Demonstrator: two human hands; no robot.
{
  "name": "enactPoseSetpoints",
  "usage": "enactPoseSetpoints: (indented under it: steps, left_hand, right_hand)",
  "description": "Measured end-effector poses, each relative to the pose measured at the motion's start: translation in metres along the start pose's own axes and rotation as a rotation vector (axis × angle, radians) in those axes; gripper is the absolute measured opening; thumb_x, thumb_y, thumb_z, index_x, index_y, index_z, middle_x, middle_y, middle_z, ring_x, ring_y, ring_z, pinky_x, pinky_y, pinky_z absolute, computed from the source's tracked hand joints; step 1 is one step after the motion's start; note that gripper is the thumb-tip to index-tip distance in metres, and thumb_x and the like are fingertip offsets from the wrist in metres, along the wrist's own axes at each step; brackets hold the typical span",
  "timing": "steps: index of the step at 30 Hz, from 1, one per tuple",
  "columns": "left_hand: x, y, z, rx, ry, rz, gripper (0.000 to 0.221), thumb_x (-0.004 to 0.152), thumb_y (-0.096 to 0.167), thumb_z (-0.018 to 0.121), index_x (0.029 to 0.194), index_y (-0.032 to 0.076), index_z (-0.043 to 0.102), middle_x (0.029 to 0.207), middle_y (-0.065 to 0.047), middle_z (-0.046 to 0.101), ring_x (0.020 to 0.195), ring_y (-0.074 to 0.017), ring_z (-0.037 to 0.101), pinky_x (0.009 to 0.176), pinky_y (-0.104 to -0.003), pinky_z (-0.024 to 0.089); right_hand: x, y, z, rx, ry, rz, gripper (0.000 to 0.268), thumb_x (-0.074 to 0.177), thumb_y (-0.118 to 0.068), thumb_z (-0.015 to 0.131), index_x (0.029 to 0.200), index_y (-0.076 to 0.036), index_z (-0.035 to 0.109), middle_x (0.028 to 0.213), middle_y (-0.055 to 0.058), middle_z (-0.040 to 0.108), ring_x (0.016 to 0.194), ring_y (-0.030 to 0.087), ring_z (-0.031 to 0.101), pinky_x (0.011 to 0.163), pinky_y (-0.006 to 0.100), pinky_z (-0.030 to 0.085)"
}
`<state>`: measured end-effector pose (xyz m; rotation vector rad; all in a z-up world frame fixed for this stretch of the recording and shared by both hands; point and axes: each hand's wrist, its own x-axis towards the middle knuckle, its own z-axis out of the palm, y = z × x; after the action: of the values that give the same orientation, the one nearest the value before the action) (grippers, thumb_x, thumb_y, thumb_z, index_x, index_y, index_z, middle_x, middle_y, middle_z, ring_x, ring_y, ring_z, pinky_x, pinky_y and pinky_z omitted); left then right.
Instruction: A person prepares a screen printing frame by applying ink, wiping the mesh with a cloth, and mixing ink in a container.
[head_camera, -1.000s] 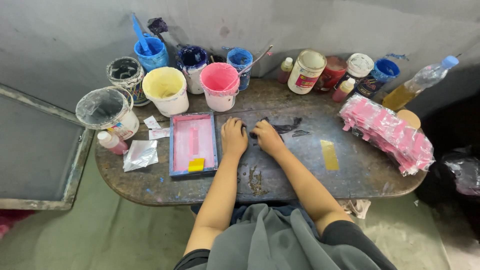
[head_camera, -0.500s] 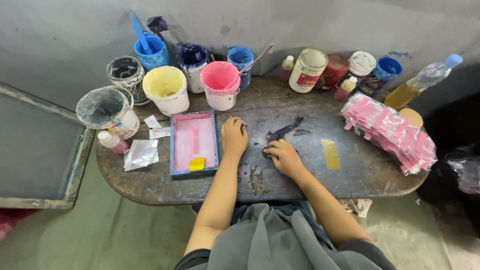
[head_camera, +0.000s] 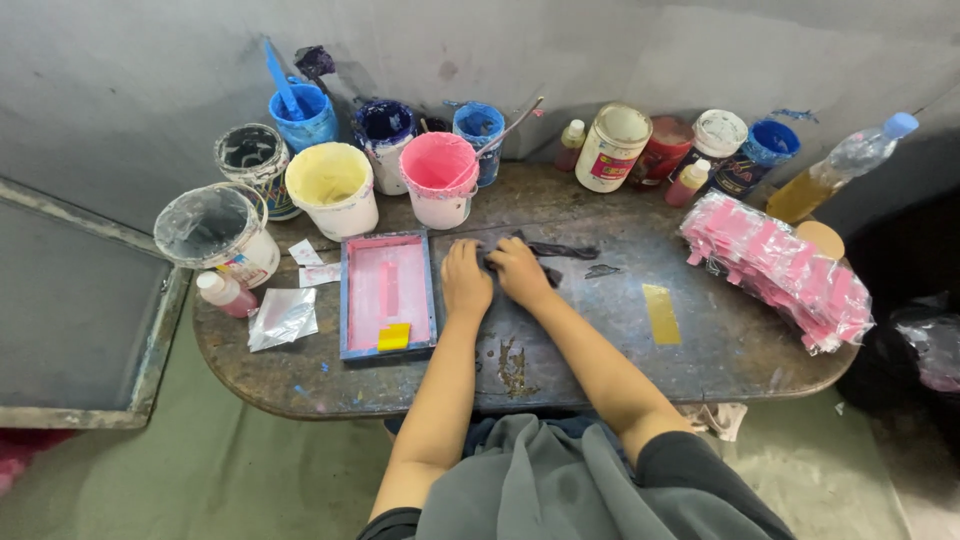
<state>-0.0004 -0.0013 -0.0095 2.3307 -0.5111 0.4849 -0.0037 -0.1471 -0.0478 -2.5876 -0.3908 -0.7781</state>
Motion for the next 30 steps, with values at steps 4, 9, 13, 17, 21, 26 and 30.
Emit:
enactPoseSetpoints:
  steps: [4,9,13,17,21,26,30]
  left_hand:
    - [0.001,-0.008,0.007,-0.006,0.097,0.047,0.037,0.083,-0.005,0.053,0.117,0.004,0.063,0.117,-0.017,0.065,0.124,-0.0354,0.06,0.102,-0.045,0.048]
    - [-0.001,-0.008,0.001,-0.048,0.05,-0.029,0.041,0.081,-0.006,0.05,0.118,0.008,0.063,0.12,-0.014,0.063,0.127,-0.0344,0.058,0.105,-0.046,0.045]
    - [-0.002,-0.009,-0.003,-0.09,0.036,-0.052,0.041,0.083,-0.006,0.05,0.116,0.013,0.062,0.119,-0.01,0.062,0.129,-0.0319,0.057,0.108,-0.045,0.043]
    - [0.001,-0.005,-0.007,-0.097,-0.003,-0.089,0.04,0.085,-0.007,0.046,0.114,0.015,0.062,0.117,-0.008,0.063,0.13,-0.0296,0.057,0.108,-0.044,0.043]
    - [0.0,0.003,-0.015,-0.076,-0.033,-0.096,0.04,0.086,-0.007,0.046,0.114,0.016,0.062,0.118,-0.006,0.062,0.133,-0.03,0.054,0.109,-0.046,0.041]
    - [0.001,0.024,-0.031,-0.101,-0.024,-0.109,0.045,0.085,-0.01,0.046,0.121,0.013,0.061,0.127,-0.012,0.061,0.14,-0.0373,0.047,0.111,-0.052,0.04]
    - [0.003,0.025,-0.027,-0.113,0.009,-0.132,0.046,0.088,-0.011,0.044,0.127,0.009,0.057,0.129,-0.018,0.06,0.137,-0.042,0.048,0.113,-0.058,0.038]
  right_hand:
    - [0.014,-0.005,-0.002,0.049,-0.005,0.02,0.009,0.087,-0.002,0.067,0.082,-0.008,0.07,0.084,0.01,0.06,0.082,0.03,0.058,0.077,0.038,0.051]
    - [0.011,0.026,-0.012,-0.053,0.035,0.102,0.002,0.087,-0.008,0.074,0.086,-0.008,0.075,0.092,0.014,0.065,0.091,0.033,0.061,0.086,0.042,0.051]
    - [-0.01,0.094,-0.041,-0.086,0.057,0.241,0.005,0.089,-0.011,0.073,0.089,-0.01,0.077,0.093,0.013,0.066,0.093,0.032,0.062,0.087,0.041,0.051]
    - [-0.047,0.163,-0.074,-0.302,0.103,0.416,0.007,0.09,-0.016,0.074,0.092,-0.01,0.078,0.096,0.013,0.066,0.095,0.032,0.062,0.088,0.04,0.052]
    - [-0.064,0.18,-0.107,-0.408,0.133,0.63,0.007,0.088,-0.016,0.078,0.093,-0.01,0.079,0.095,0.012,0.065,0.092,0.03,0.062,0.082,0.038,0.053]
    - [-0.047,0.158,-0.084,-0.484,0.199,0.685,0.007,0.085,-0.016,0.078,0.089,-0.01,0.079,0.092,0.012,0.064,0.09,0.032,0.061,0.079,0.041,0.053]
    - [-0.02,0.124,-0.044,-0.545,0.249,0.561,0.007,0.086,-0.014,0.071,0.083,-0.014,0.078,0.087,0.01,0.064,0.086,0.03,0.06,0.077,0.041,0.051]
